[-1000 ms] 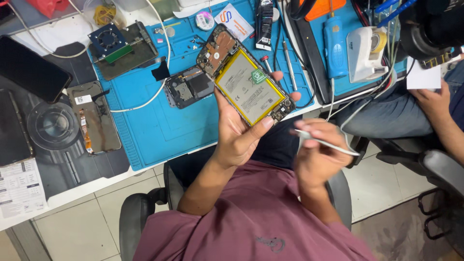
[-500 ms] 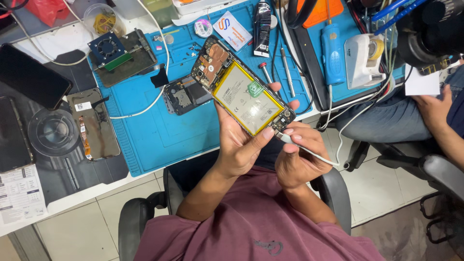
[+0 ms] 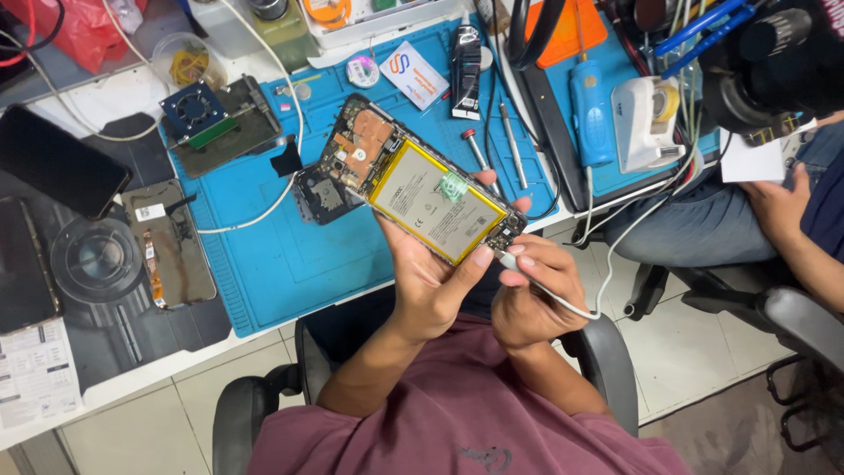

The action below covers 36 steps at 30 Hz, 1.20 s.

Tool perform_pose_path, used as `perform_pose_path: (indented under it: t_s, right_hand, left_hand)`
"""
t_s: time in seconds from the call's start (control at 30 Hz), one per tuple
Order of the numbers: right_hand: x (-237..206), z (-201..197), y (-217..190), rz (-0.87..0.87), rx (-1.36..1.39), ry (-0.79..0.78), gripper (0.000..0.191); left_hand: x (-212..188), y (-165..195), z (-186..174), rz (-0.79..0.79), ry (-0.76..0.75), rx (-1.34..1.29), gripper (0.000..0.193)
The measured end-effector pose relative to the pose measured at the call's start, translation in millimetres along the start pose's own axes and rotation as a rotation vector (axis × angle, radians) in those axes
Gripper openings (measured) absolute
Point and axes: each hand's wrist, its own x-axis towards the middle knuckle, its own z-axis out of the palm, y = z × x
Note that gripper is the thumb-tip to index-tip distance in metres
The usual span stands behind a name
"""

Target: The person removes a broken screen from a smartphone, places it aside, and installs a new battery into the phone's chassis. They then connect a charging cable to test the device. The person handles the screen, battery, and phone chassis throughout the process.

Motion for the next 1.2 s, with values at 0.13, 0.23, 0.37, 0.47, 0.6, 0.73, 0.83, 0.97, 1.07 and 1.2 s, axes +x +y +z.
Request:
perform_pose_path:
  t_s: [0.13,0.23,0.37,0.47,0.6,0.73,0.83,0.97,1.07,1.2]
  right_hand:
    - [-1.4,1.3,4.0,-0.006,0.026,0.002,0.024]
    - [-4.5,1.5,5.8,0.012,0.059,-0.013,0.022]
    - [-11.2,-0.4,4.6,0.105,0.198,0.08,0.021]
    - [-7.2,-15.6,3.5,0.131,0.233,0.174,0.025]
    - [-0.1,-33.7,8.5,0.214,0.138,0.221,0.028]
    - [1.3,-45.0,16.0,0.294,0.184,0.215,0.028]
    - [-2.1,-60.3,19.7,0.347,0.171,0.196,0.024]
    - [-5.9,-98.8,26.5,0.505,0.143,0.071,0.019]
    - [2.0,-142.2,37.6,0.766,-0.006,-0.224,0.022]
    - [16.0,-214.7,48.2,1.195,-0.467,-0.731,0.024]
  left_hand:
    - [-1.3,-0.1,-1.1,-0.014,0.019,0.014,0.095]
    - [-2.1,0.4,0.2,-0.013,0.032,0.019,0.095]
    - [1.7,6.6,-0.1,0.009,0.08,0.052,0.095]
    - [14.3,16.5,-15.8,0.226,0.199,0.134,0.094]
    - [16.5,23.2,-32.2,0.253,0.191,0.143,0.092]
    - [10.8,17.7,-29.4,0.208,0.156,0.177,0.093]
    - [9.3,14.9,-22.1,0.181,0.13,0.197,0.096]
    - [8.0,14.9,-13.9,0.183,0.112,0.214,0.098]
    - [4.9,16.7,-10.0,0.157,0.079,0.189,0.097]
    - [1.6,19.9,-5.9,0.127,0.06,0.162,0.096]
